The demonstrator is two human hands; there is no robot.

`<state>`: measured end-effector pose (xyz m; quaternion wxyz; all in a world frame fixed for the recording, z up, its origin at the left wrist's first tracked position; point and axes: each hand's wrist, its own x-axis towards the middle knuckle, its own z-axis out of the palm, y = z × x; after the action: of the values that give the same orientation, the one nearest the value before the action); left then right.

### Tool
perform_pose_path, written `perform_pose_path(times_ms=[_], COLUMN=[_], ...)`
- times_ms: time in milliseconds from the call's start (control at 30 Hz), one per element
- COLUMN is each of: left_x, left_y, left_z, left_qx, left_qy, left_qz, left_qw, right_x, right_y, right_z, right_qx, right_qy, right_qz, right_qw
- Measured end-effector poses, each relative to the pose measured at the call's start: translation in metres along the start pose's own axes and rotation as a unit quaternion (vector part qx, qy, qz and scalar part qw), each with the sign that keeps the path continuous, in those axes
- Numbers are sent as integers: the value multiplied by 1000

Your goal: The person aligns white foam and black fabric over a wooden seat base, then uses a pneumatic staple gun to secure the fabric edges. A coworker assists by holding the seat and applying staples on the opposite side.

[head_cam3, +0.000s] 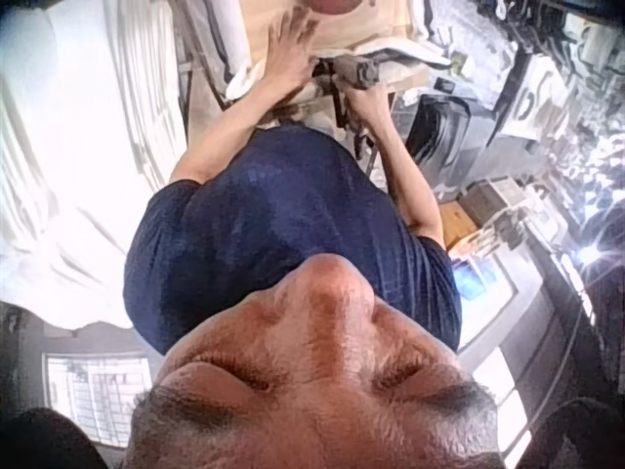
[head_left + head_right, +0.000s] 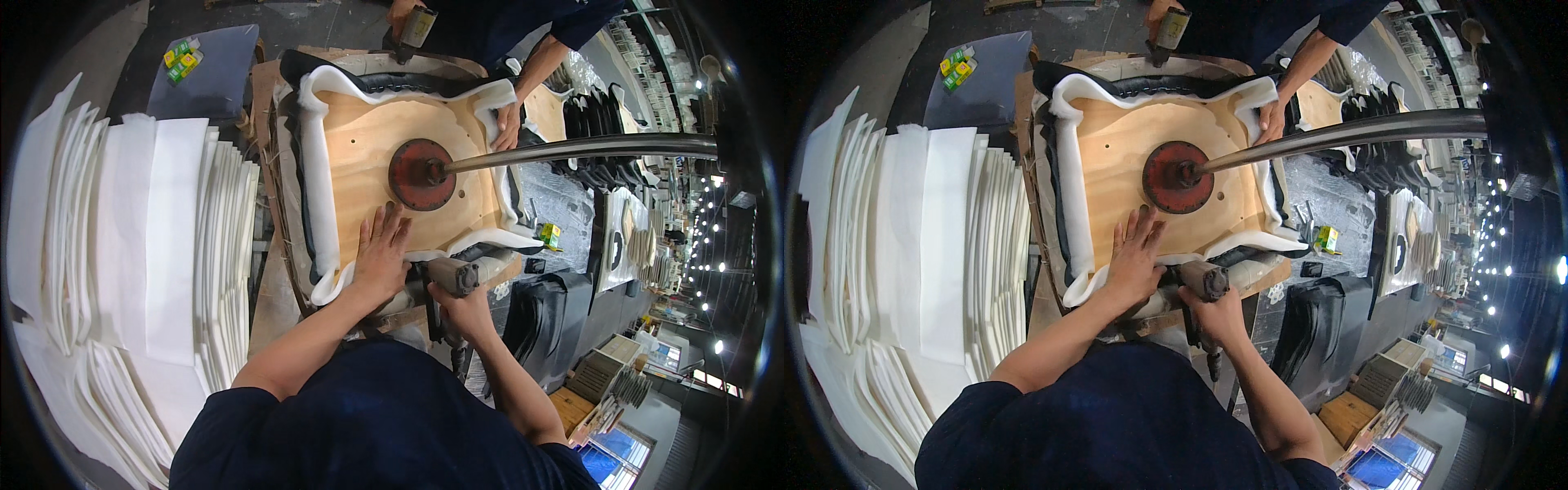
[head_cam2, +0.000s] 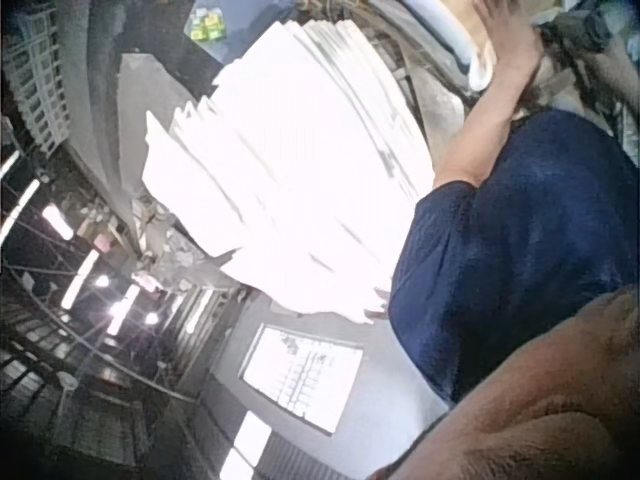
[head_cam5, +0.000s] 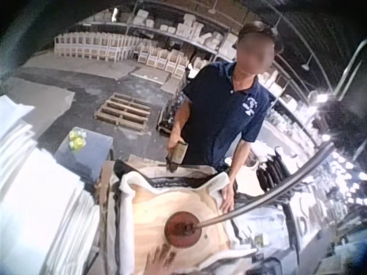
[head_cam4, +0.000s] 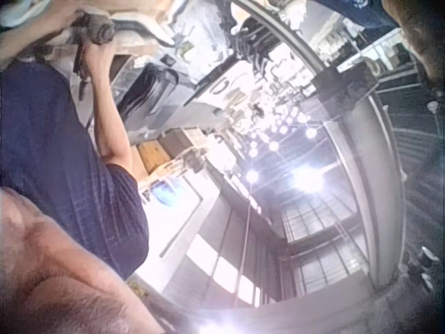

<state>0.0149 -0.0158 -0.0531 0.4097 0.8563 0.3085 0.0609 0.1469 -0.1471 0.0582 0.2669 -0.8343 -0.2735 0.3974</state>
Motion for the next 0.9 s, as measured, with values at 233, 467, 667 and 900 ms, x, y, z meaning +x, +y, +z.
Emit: perform_pose_path(times_ms=[233, 467, 667, 900], left_x=[0, -2, -54, -87], left_y=[-4, -4, 5, -63], left_z=[4, -16, -108, -98], left_qx=[-47, -166, -246, -71], left_qy=[33, 34, 87, 174], left_qz=[14, 1, 33, -54], left_qw=[998, 985, 965, 981], right_x=[-5, -27, -43, -46], right_y=[-6, 9, 25, 55], right_z=[9, 13, 31, 21], right_qx=[-84, -141, 34, -51], right_qy=[-9, 35, 110, 185], right_qz=[-53, -36, -35, -130], right_qw=[995, 989, 993, 973])
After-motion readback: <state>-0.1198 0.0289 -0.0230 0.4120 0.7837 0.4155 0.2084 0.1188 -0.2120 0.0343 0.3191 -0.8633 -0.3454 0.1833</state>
